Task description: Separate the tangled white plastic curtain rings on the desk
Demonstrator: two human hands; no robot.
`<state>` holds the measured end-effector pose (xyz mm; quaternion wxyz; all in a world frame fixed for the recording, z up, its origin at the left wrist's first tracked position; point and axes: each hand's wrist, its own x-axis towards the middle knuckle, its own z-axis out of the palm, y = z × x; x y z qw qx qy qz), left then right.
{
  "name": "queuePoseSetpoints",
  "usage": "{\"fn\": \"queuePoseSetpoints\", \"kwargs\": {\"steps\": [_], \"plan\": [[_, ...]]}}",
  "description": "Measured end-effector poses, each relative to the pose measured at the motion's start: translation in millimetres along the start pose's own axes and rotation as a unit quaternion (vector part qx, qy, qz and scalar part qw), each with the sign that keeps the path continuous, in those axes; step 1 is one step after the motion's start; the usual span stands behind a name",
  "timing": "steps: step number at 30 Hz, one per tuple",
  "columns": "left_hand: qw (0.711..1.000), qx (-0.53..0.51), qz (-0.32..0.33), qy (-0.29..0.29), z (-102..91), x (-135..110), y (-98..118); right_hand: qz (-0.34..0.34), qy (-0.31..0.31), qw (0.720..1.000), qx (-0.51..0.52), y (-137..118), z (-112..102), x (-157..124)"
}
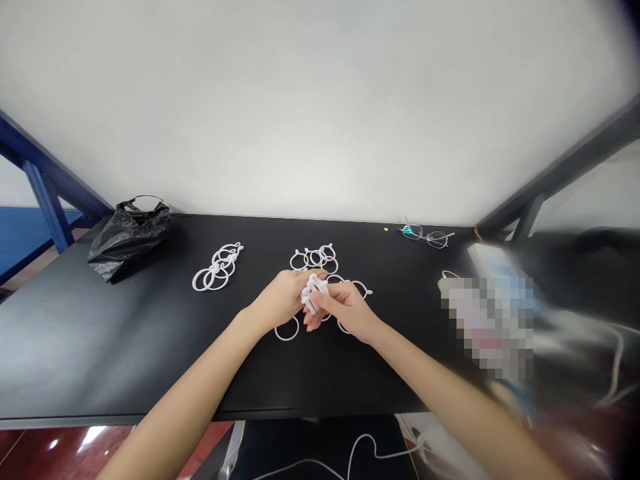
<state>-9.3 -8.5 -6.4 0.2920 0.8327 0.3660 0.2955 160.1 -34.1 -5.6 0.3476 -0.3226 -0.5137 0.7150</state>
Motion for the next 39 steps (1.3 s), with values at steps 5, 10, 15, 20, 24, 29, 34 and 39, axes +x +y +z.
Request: {"fn": "queuePoseSetpoints", "kwargs": {"steps": [5, 10, 15, 20, 24, 29, 34, 39], "plan": [[0.992, -0.124, 0.01, -0.017, -7.1, 3.0, 4.8, -0.099, -0.005, 0.992, -0.084, -0.1, 8.8, -8.8], [0.965, -0.249, -0.053, -0.068, -3.2, 2.7, 13.4, -0.217, -0.007, 0.944, -0.25, -5.3, 11.1, -19.1], [0.952, -0.289, -0.084, -0.057, 1.8, 3.2, 14.5, -0.24, -0.004, 0.927, -0.289, -8.8, 13.4, -24.4], [0.954, -0.275, -0.115, -0.033, -0.1, 2.5, 12.6, -0.243, -0.017, 0.929, -0.279, -14.5, 17.8, -29.5], [0.951, -0.293, -0.096, -0.025, 0.4, 0.8, 15.8, -0.246, -0.007, 0.933, -0.261, -13.4, 17.2, -28.8], [0.963, -0.252, -0.098, -0.003, -6.7, 2.1, 17.4, -0.186, 0.03, 0.974, -0.129, -1.7, 8.7, -17.0], [0.963, -0.162, -0.216, 0.001, -59.7, -5.7, 4.4, -0.14, 0.143, 0.98, -0.017, -5.1, -2.0, -4.9], [0.909, 0.12, -0.379, -0.125, -124.6, -22.2, -15.5, -0.125, 0.18, 0.976, 0.013, -13.7, -4.3, -3.9]]}}
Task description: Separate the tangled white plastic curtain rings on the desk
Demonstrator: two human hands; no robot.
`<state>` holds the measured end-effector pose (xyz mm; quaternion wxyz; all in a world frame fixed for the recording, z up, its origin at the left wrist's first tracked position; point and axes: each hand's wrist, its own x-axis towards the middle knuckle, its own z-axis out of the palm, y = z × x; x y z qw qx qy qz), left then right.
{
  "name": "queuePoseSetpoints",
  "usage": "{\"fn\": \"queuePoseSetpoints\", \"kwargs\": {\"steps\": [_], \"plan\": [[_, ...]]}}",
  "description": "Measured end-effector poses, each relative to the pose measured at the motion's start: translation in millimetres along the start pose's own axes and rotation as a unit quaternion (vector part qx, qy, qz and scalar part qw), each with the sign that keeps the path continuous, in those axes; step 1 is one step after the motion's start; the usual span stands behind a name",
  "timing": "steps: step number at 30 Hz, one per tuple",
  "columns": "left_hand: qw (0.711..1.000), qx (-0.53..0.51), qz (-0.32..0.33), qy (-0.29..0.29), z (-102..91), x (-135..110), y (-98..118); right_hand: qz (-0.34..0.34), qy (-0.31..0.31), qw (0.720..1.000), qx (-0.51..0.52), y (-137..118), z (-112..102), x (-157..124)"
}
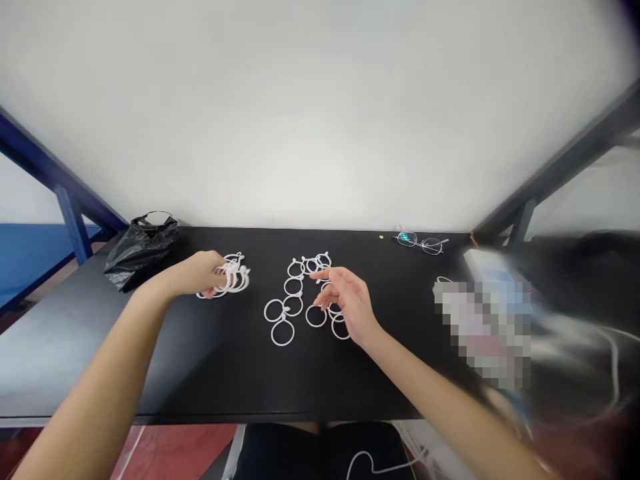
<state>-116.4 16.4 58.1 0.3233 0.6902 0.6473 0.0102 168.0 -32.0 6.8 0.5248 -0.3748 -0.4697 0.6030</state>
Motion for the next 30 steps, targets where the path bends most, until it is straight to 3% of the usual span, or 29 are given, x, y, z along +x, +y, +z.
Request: {"fn": "queuePoseSetpoints", "kwargs": {"steps": [3, 10, 18, 21, 25, 27, 30], "plan": [[0.999, 0.033, -0.023, -0.014, -9.2, 1.9, -12.0, 0.01, -0.003, 1.0, -0.006, -0.6, 0.9, -1.8], [0.997, 0.051, -0.035, 0.052, -9.4, 4.4, -19.5, 0.017, 0.007, 1.0, -0.005, 0.9, 0.7, -0.6], [0.986, 0.118, -0.048, 0.106, -12.0, -9.6, -16.8, 0.013, 0.014, 1.0, -0.01, 2.8, -1.1, 2.0], [0.987, 0.1, -0.003, 0.13, 4.0, -22.0, -3.4, 0.008, 0.023, 0.999, -0.032, 5.2, -2.2, 4.0], [0.985, 0.05, 0.157, 0.05, 46.9, -37.7, 23.1, -0.067, 0.011, 0.982, -0.174, 11.7, -4.2, 3.9], [0.984, 0.076, 0.152, 0.055, 71.5, -40.8, 33.9, -0.143, -0.027, 0.946, -0.29, 16.1, -5.4, 2.5], [0.986, 0.107, 0.105, 0.078, 100.8, -38.5, 42.3, -0.231, -0.116, 0.865, -0.429, 23.2, -6.5, -0.2]]}}
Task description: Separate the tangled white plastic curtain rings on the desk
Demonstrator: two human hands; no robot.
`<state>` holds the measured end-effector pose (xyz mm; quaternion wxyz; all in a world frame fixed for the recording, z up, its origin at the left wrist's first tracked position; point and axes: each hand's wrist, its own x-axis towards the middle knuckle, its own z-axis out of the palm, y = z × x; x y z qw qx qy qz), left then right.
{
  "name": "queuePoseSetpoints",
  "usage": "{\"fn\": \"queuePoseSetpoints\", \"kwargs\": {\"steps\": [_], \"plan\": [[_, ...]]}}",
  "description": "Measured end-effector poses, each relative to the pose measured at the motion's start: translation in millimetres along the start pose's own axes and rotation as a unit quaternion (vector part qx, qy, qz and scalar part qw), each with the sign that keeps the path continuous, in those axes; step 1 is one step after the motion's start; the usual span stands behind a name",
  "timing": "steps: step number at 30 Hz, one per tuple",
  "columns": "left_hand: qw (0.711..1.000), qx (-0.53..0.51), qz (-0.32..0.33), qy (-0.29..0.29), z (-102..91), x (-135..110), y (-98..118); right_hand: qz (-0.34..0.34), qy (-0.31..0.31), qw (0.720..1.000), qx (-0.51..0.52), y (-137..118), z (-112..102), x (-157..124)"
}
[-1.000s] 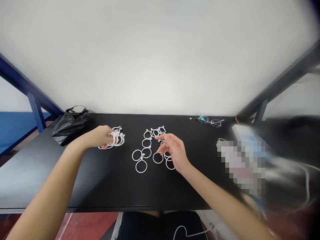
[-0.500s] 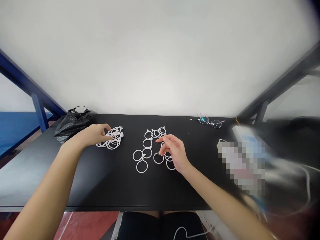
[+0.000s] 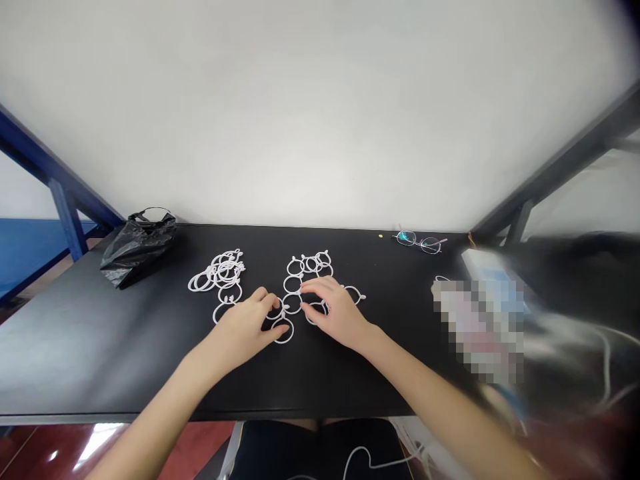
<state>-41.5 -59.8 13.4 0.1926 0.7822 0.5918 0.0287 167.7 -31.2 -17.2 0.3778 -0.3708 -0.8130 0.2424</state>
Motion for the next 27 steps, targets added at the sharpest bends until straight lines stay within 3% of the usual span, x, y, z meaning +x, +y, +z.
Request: {"fn": "queuePoseSetpoints", "kwargs": {"steps": [4, 7, 9, 12, 15, 20, 23, 27], "plan": [[0.998, 0.053, -0.032, -0.007, 13.5, 5.0, 4.2, -0.063, -0.097, 0.988, -0.103, 4.0, 7.3, -3.2], [0.996, 0.076, -0.047, -0.021, 6.0, 7.7, 1.2, -0.052, -0.093, 0.988, -0.111, 8.3, 10.9, -2.3], [0.998, 0.036, -0.041, -0.006, -4.7, 11.2, -3.9, -0.027, -0.074, 0.99, -0.114, 11.4, 11.6, -0.8], [0.993, -0.114, -0.002, 0.037, -22.1, 25.1, -13.3, 0.017, -0.067, 0.989, -0.132, 14.0, 11.1, 1.7], [0.95, -0.302, 0.025, 0.073, -30.9, 49.2, -17.1, 0.064, -0.067, 0.983, -0.16, 14.1, 11.3, 3.5], [0.843, -0.537, -0.006, 0.022, -18.9, 80.9, -10.2, 0.087, -0.064, 0.976, -0.191, 15.0, 12.3, 4.6], [0.79, -0.612, -0.037, 0.001, -8.6, 82.3, -8.6, 0.082, -0.049, 0.98, -0.172, 15.6, 7.4, 5.1], [0.754, -0.652, -0.07, 0.011, -2.4, 76.9, -8.2, 0.08, 0.054, 0.992, -0.077, 12.8, -4.2, 7.1]]}}
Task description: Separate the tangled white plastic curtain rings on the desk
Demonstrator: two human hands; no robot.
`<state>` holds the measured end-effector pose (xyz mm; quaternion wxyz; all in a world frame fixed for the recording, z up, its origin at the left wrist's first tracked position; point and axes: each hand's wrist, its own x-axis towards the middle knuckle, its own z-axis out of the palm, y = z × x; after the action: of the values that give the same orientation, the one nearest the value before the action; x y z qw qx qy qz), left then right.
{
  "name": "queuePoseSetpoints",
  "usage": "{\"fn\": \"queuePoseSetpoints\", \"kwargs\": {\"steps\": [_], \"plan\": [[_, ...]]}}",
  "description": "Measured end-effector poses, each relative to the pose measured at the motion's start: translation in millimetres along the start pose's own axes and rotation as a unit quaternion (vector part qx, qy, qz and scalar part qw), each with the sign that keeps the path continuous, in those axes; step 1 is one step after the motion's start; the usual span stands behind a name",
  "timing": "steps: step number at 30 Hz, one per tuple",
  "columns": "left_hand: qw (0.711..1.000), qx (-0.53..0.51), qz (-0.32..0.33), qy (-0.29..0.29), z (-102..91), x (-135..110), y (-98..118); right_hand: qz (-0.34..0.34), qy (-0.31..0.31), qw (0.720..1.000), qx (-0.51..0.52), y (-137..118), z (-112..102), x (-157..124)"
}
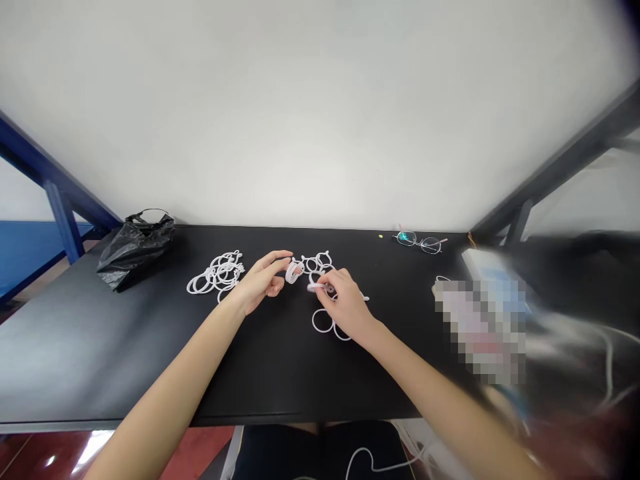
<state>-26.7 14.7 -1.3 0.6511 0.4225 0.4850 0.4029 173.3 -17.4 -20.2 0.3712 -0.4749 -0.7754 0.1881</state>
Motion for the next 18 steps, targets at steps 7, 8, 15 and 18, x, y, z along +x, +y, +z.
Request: {"fn": "queuePoseSetpoints", "kwargs": {"steps": [7, 8, 15, 18], "plan": [[0.988, -0.105, -0.069, -0.092, 11.5, -3.8, -6.1, 0.008, 0.049, 0.992, 0.116, 0.8, -0.8, 1.3], [0.983, -0.133, -0.076, -0.103, 12.0, -3.9, -6.8, 0.005, 0.045, 0.991, 0.126, 1.2, 0.4, 0.8], [0.968, -0.187, -0.101, -0.134, 9.2, -5.6, -4.8, 0.049, 0.084, 0.985, 0.146, -3.7, -6.5, 2.6], [0.969, -0.149, -0.108, -0.168, 10.5, -9.1, -2.5, 0.115, 0.078, 0.97, 0.199, -2.1, -10.2, 6.0]]}}
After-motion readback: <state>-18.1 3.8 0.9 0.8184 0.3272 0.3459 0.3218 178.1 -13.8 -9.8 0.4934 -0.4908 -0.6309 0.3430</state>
